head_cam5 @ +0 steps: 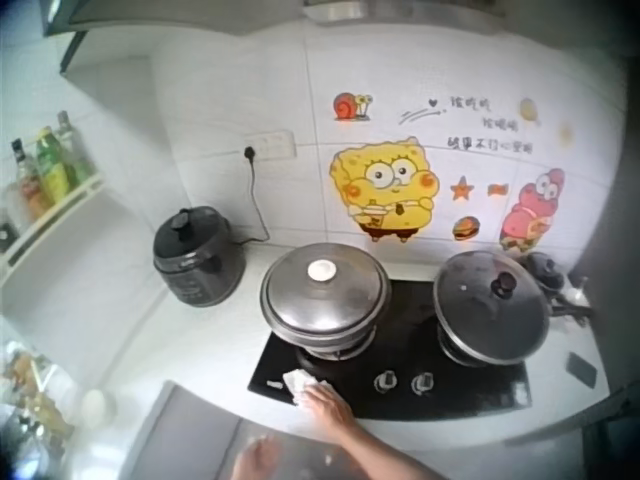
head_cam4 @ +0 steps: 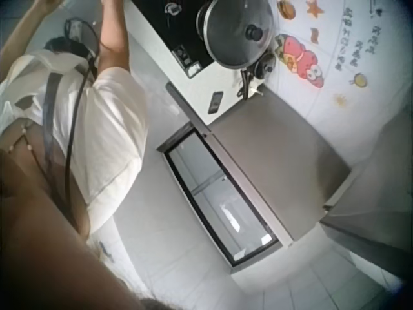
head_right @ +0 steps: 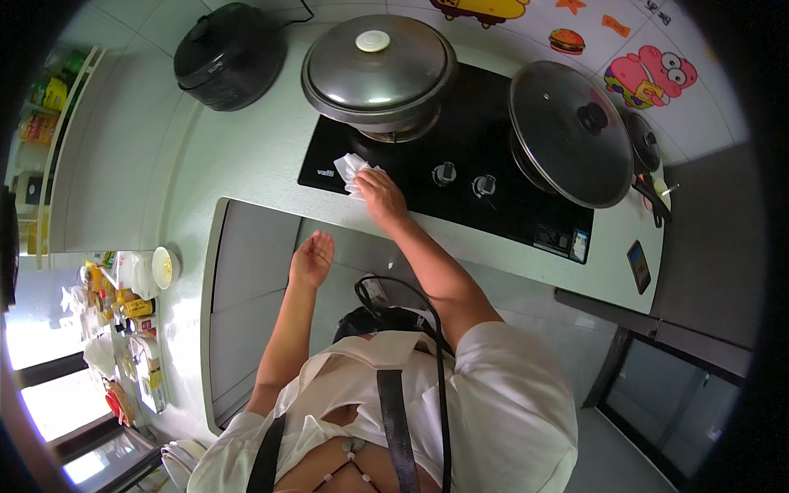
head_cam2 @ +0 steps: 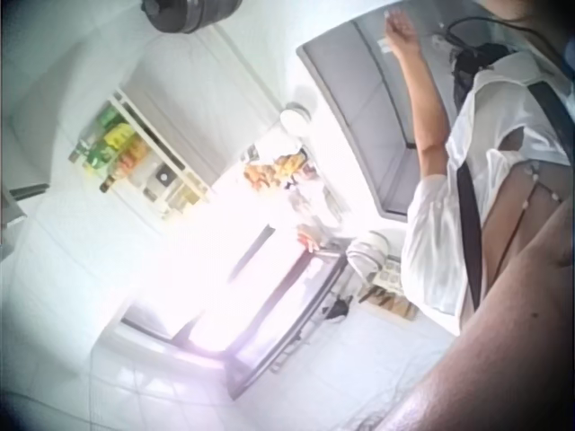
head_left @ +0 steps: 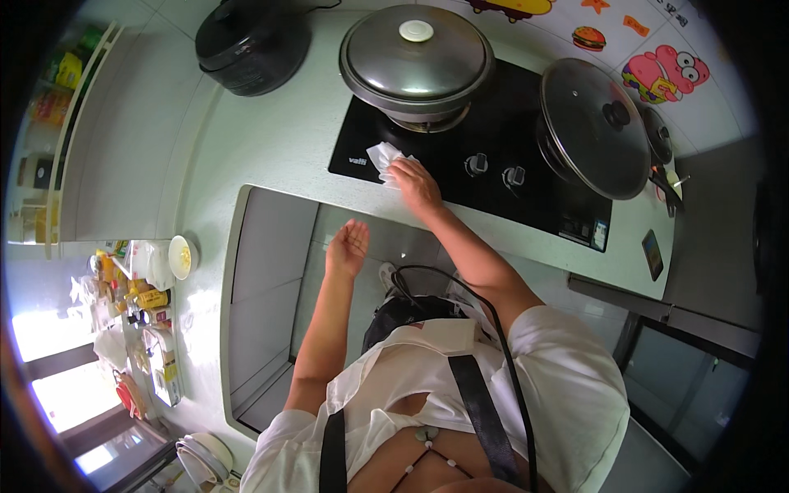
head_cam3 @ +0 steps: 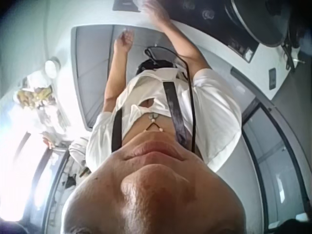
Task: The person wipes the kitchen countertop and the edges of a stovetop using a white cloth, moving a bowl aside to clean the surface underneath.
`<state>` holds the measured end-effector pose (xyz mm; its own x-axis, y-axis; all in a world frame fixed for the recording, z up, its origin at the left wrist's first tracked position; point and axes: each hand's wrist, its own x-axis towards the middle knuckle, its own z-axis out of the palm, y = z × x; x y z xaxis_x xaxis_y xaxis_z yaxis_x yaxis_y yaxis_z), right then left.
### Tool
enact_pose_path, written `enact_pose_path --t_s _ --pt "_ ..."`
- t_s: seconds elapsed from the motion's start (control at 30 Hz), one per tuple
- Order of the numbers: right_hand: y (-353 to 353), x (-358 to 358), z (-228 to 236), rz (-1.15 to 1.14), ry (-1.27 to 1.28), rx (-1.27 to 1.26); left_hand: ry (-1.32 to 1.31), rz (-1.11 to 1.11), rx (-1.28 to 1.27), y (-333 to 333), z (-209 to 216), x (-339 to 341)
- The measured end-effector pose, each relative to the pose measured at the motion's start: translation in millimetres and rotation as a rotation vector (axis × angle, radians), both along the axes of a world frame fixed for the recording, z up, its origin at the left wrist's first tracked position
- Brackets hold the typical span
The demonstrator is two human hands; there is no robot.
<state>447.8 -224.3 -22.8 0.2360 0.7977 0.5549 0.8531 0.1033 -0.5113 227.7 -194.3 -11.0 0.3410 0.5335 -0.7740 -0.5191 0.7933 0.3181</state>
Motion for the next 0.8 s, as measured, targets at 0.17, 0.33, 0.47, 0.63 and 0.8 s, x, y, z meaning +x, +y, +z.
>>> enact_pose_path --t_s 0.17,0.33,0.47,0.63,0.8 --pt "28 7 9 -0.019 0.063 0.067 -0.023 0.046 -0.017 9 -4 -23" --pt "71 26 -7 -0.159 -0.180 -0.119 -0.054 0.030 -0.025 20 -15 -35" --pt "62 22 -1 -0.128 -0.195 -0.225 -0.143 -0.005 -0.021 30 -31 -38" --pt "-2 34 -9 -0.261 -0.269 -0.347 -0.182 -0.057 -0.030 37 -31 -11" --pt "-27 45 36 -0.502 -0.269 -0.725 -0.237 -0.108 -0.009 35 -34 8"
